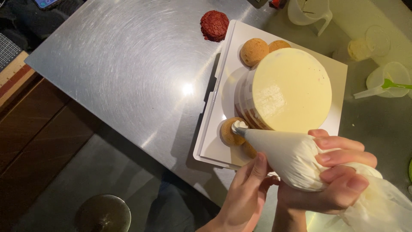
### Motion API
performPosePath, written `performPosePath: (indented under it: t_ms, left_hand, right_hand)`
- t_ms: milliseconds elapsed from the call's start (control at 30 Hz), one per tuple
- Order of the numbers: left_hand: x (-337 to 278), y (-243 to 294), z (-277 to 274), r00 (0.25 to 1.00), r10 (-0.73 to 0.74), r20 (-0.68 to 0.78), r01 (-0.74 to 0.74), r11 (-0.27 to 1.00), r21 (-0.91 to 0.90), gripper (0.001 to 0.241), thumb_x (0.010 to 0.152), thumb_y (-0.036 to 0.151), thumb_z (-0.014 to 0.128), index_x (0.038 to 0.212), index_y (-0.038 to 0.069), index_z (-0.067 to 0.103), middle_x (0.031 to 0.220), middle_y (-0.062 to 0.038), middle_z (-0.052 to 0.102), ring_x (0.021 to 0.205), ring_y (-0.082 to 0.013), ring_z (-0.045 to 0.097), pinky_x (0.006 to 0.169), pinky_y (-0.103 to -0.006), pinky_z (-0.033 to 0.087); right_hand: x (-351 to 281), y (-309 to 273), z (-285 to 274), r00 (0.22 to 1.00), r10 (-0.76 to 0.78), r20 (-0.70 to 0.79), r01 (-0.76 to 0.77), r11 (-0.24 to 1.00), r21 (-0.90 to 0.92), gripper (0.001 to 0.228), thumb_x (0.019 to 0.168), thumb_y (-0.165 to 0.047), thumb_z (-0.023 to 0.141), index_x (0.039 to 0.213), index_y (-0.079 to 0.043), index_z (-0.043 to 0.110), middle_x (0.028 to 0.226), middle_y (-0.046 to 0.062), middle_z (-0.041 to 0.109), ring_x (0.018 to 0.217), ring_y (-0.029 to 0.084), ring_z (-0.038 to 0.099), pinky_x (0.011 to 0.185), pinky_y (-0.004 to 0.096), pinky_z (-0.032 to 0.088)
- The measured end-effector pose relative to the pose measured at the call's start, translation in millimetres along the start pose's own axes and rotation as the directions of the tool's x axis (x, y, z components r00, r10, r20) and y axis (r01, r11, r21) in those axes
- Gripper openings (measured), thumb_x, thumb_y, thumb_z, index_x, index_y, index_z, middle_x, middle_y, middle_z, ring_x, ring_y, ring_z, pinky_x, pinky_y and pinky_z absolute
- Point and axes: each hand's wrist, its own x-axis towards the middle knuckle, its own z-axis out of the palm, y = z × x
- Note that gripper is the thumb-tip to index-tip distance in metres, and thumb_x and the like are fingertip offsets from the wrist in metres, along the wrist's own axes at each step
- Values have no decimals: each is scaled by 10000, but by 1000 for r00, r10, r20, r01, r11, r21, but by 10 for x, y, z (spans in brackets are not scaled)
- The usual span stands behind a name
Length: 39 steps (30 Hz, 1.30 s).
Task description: The person pipes cream onto small round pastries surrounding a central cake and then places a cherry on top of each cream dollop.
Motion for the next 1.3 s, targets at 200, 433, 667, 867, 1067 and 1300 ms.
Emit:
performPosePath:
  t_ms: [200, 433, 667, 867, 1067, 1300]
  left_hand:
    - [9, -19, -21, 1000, 18, 9, -18, 1000, -16, 581, 1139, 456, 615, 1427, -26, 765, 1258, -93, 820, 1104, -165, 722, 898, -313, 550]
    - [37, -66, -55, 999, 27, 26, -27, 999, -24, 604, 1121, 477, 629, 1420, -32, 761, 1262, -98, 821, 1105, -170, 721, 910, -319, 548]
    - [60, -59, -39, 1000, 10, -2, -10, 999, -40, 599, 1112, 479, 636, 1401, -27, 771, 1270, -98, 828, 1114, -168, 724, 928, -321, 546]
    - [94, -47, -6, 1000, -5, -10, 5, 999, -36, 623, 1100, 487, 643, 1425, -28, 775, 1270, -101, 836, 1080, -162, 722, 904, -309, 532]
    - [137, -55, 5, 1000, -15, -13, 14, 999, -39, 595, 1111, 483, 638, 1395, -22, 776, 1250, -107, 834, 1081, -180, 732, 915, -317, 546]
    - [226, -47, 15, 999, -37, -8, 37, 996, -77, 570, 1106, 471, 664, 1417, 6, 777, 1277, -65, 835, 1112, -146, 739, 909, -286, 545]
  right_hand:
    - [-9, -17, 1, 999, 18, 31, -17, 999, -48, 422, 1205, -381, 361, 862, -160, 255, 1001, 28, 458, 976, 238, 527, 972, 472, 643]
    - [1, 23, -42, 996, 22, 86, -18, 999, -49, 444, 1216, -418, 367, 864, -168, 265, 1019, 9, 458, 1016, 225, 538, 1019, 478, 654]
    - [25, 35, -52, 996, 86, 39, -86, 996, -2, 401, 1162, -321, 387, 812, -172, 261, 967, 18, 460, 990, 230, 543, 1017, 479, 662]
    - [55, 39, -3, 996, 70, 46, -70, 997, -13, 439, 1181, -389, 406, 819, -184, 267, 952, 5, 447, 984, 213, 534, 1012, 460, 642]
    - [69, 52, 34, 997, 75, 6, -75, 997, 1, 408, 1155, -307, 387, 794, -175, 253, 936, 13, 450, 964, 208, 538, 996, 456, 642]
    - [126, 97, 74, 997, 52, 52, -51, 999, -2, 419, 1177, -437, 426, 850, -199, 316, 896, -33, 450, 956, 157, 541, 1047, 405, 623]
